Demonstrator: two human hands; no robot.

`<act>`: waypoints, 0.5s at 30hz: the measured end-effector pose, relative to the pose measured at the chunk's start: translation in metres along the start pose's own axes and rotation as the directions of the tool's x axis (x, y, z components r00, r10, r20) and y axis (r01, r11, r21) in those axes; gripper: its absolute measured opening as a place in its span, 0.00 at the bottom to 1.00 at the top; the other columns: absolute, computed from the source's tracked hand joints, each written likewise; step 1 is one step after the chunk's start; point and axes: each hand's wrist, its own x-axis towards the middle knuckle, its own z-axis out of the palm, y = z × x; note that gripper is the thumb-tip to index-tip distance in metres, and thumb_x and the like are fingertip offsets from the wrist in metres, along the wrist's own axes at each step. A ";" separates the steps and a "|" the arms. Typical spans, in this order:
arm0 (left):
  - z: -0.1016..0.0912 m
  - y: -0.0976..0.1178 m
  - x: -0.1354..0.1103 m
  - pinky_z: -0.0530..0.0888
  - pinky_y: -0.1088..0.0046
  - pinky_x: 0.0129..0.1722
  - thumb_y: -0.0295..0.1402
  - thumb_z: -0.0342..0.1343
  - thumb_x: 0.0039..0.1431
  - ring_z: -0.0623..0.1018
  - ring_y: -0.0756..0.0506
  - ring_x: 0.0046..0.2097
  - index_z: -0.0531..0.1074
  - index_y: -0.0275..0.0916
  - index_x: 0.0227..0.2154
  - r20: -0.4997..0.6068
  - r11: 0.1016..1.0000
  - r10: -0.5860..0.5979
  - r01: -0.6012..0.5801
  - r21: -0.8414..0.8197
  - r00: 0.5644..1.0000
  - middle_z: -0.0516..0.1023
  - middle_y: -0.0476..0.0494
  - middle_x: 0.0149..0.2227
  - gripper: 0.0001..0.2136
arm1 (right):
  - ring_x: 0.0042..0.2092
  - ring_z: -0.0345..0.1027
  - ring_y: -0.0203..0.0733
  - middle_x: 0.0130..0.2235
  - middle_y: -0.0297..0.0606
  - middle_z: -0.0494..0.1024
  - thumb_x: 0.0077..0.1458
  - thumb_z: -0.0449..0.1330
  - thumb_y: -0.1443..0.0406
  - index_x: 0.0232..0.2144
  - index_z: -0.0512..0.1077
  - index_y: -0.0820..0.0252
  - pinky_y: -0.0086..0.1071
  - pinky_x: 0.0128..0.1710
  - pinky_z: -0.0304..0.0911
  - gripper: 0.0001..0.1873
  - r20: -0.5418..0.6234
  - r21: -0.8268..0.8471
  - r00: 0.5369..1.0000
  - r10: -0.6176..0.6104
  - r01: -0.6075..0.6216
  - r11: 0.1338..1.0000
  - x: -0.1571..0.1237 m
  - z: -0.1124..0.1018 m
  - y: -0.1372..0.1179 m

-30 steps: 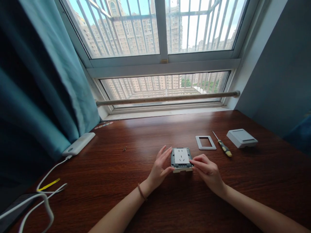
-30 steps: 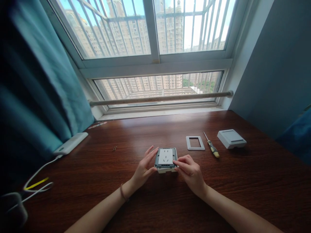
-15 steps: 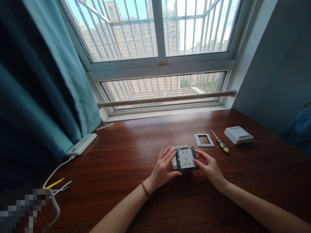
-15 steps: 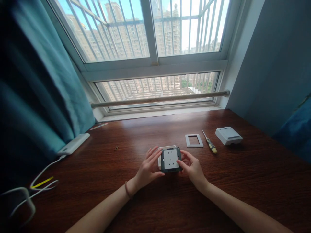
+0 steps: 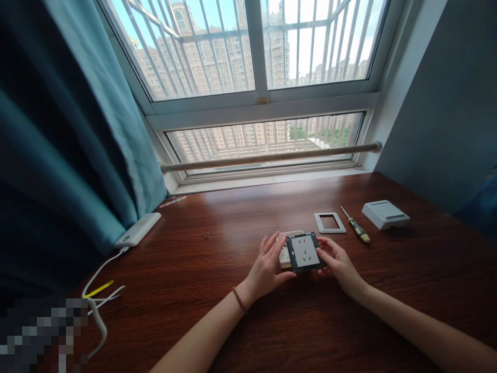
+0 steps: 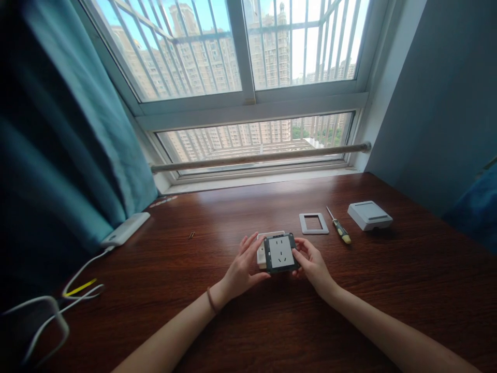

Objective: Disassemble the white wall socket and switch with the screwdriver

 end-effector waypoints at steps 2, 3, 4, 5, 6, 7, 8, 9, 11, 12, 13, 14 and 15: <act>0.001 -0.001 0.000 0.50 0.46 0.59 0.46 0.55 0.52 0.50 0.35 0.64 0.43 0.37 0.61 0.003 1.000 -0.027 0.027 -0.003 1.000 0.58 0.31 0.59 0.39 | 0.30 0.67 0.36 0.37 0.37 0.70 0.49 0.59 0.55 0.44 0.61 0.59 0.25 0.18 0.65 0.22 -0.028 0.008 0.999 -0.018 0.018 1.000 0.004 -0.005 -0.008; 0.002 -0.002 -0.001 0.50 0.46 0.59 0.45 0.54 0.52 0.49 0.35 0.64 0.45 0.38 0.60 -0.001 0.999 -0.039 0.039 -0.001 0.999 0.57 0.31 0.60 0.37 | 0.30 0.67 0.36 0.36 0.37 0.70 0.48 0.59 0.55 0.44 0.62 0.60 0.25 0.18 0.65 0.23 -0.050 0.011 0.999 -0.018 0.018 1.000 0.007 -0.009 -0.013; 0.003 -0.002 -0.001 0.51 0.45 0.59 0.44 0.54 0.53 0.49 0.35 0.64 0.46 0.38 0.60 -0.007 0.999 -0.047 0.047 0.002 0.999 0.57 0.32 0.60 0.35 | 0.29 0.66 0.36 0.36 0.37 0.70 0.47 0.60 0.55 0.43 0.62 0.60 0.25 0.17 0.65 0.23 -0.074 0.012 0.997 -0.012 0.012 1.000 0.009 -0.014 -0.017; 0.004 -0.003 -0.001 0.51 0.45 0.59 0.44 0.54 0.53 0.49 0.35 0.64 0.48 0.39 0.59 -0.012 0.999 -0.054 0.054 0.005 0.998 0.56 0.32 0.60 0.34 | 0.27 0.66 0.35 0.35 0.37 0.71 0.46 0.61 0.56 0.43 0.63 0.60 0.25 0.17 0.64 0.23 -0.094 0.010 0.996 0.000 0.001 1.000 0.011 -0.020 -0.021; 0.004 -0.004 -0.001 0.51 0.45 0.59 0.43 0.54 0.54 0.49 0.35 0.64 0.50 0.40 0.59 -0.015 0.998 -0.058 0.058 0.007 0.998 0.56 0.33 0.60 0.32 | 0.25 0.65 0.34 0.34 0.36 0.71 0.46 0.61 0.56 0.42 0.63 0.60 0.24 0.16 0.63 0.23 -0.109 0.003 0.994 0.013 -0.013 1.000 0.013 -0.027 -0.024; 0.005 -0.004 -0.001 0.51 0.44 0.58 0.43 0.54 0.54 0.49 0.35 0.64 0.51 0.40 0.58 -0.017 0.998 -0.062 0.062 0.006 0.998 0.56 0.33 0.60 0.31 | 0.23 0.64 0.32 0.33 0.36 0.71 0.45 0.61 0.56 0.42 0.63 0.60 0.24 0.16 0.62 0.23 -0.121 -0.008 0.992 0.026 -0.027 1.000 0.014 -0.034 -0.026; 0.006 -0.005 -0.001 0.51 0.44 0.58 0.43 0.54 0.53 0.48 0.35 0.64 0.52 0.40 0.58 -0.018 0.998 -0.067 0.067 0.003 0.998 0.55 0.33 0.61 0.31 | 0.22 0.63 0.31 0.32 0.35 0.71 0.45 0.62 0.57 0.42 0.64 0.60 0.24 0.15 0.62 0.22 -0.135 -0.023 0.990 0.039 -0.042 0.999 0.014 -0.041 -0.026; 0.006 -0.005 -0.001 0.51 0.44 0.58 0.43 0.54 0.53 0.48 0.35 0.64 0.52 0.40 0.58 -0.020 0.997 -0.074 0.074 -0.001 0.997 0.54 0.32 0.61 0.31 | 0.21 0.63 0.31 0.31 0.34 0.71 0.45 0.61 0.57 0.42 0.64 0.59 0.24 0.14 0.61 0.22 -0.150 -0.039 0.987 0.054 -0.060 0.997 0.013 -0.048 -0.025; 0.007 -0.005 -0.001 0.51 0.44 0.58 0.43 0.55 0.52 0.47 0.34 0.64 0.50 0.39 0.59 -0.020 0.995 -0.096 0.096 -0.016 0.995 0.53 0.32 0.61 0.33 | 0.20 0.62 0.30 0.31 0.33 0.71 0.46 0.61 0.59 0.42 0.64 0.59 0.24 0.13 0.60 0.21 -0.187 -0.062 0.978 0.088 -0.101 0.993 0.010 -0.062 -0.021; 0.007 -0.006 -0.001 0.51 0.44 0.58 0.44 0.56 0.51 0.46 0.34 0.64 0.49 0.39 0.59 -0.019 0.993 -0.113 0.112 -0.026 0.993 0.52 0.31 0.62 0.35 | 0.19 0.62 0.30 0.31 0.33 0.70 0.46 0.61 0.59 0.43 0.64 0.58 0.24 0.13 0.59 0.21 -0.207 -0.066 0.973 0.102 -0.118 0.991 0.008 -0.068 -0.018; 0.008 -0.006 -0.001 0.51 0.44 0.58 0.45 0.57 0.50 0.45 0.34 0.64 0.48 0.40 0.59 -0.017 0.990 -0.134 0.134 -0.039 0.991 0.52 0.31 0.62 0.36 | 0.19 0.62 0.29 0.32 0.33 0.71 0.47 0.60 0.60 0.43 0.63 0.58 0.23 0.13 0.59 0.20 -0.223 -0.065 0.968 0.116 -0.134 0.989 0.006 -0.074 -0.015; 0.009 -0.007 -0.001 0.50 0.44 0.58 0.45 0.57 0.49 0.46 0.33 0.64 0.46 0.40 0.60 -0.012 0.985 -0.161 0.160 -0.058 0.987 0.52 0.31 0.62 0.39 | 0.19 0.62 0.29 0.32 0.33 0.71 0.47 0.60 0.61 0.43 0.63 0.58 0.23 0.13 0.59 0.20 -0.235 -0.061 0.964 0.128 -0.146 0.987 0.003 -0.078 -0.013; 0.010 -0.009 -0.001 0.50 0.44 0.58 0.46 0.59 0.47 0.46 0.33 0.64 0.45 0.40 0.60 -0.003 0.979 -0.190 0.189 -0.081 0.982 0.52 0.31 0.61 0.41 | 0.19 0.62 0.28 0.32 0.34 0.71 0.48 0.60 0.61 0.44 0.63 0.58 0.23 0.13 0.59 0.20 -0.248 -0.056 0.959 0.138 -0.156 0.986 0.001 -0.082 -0.011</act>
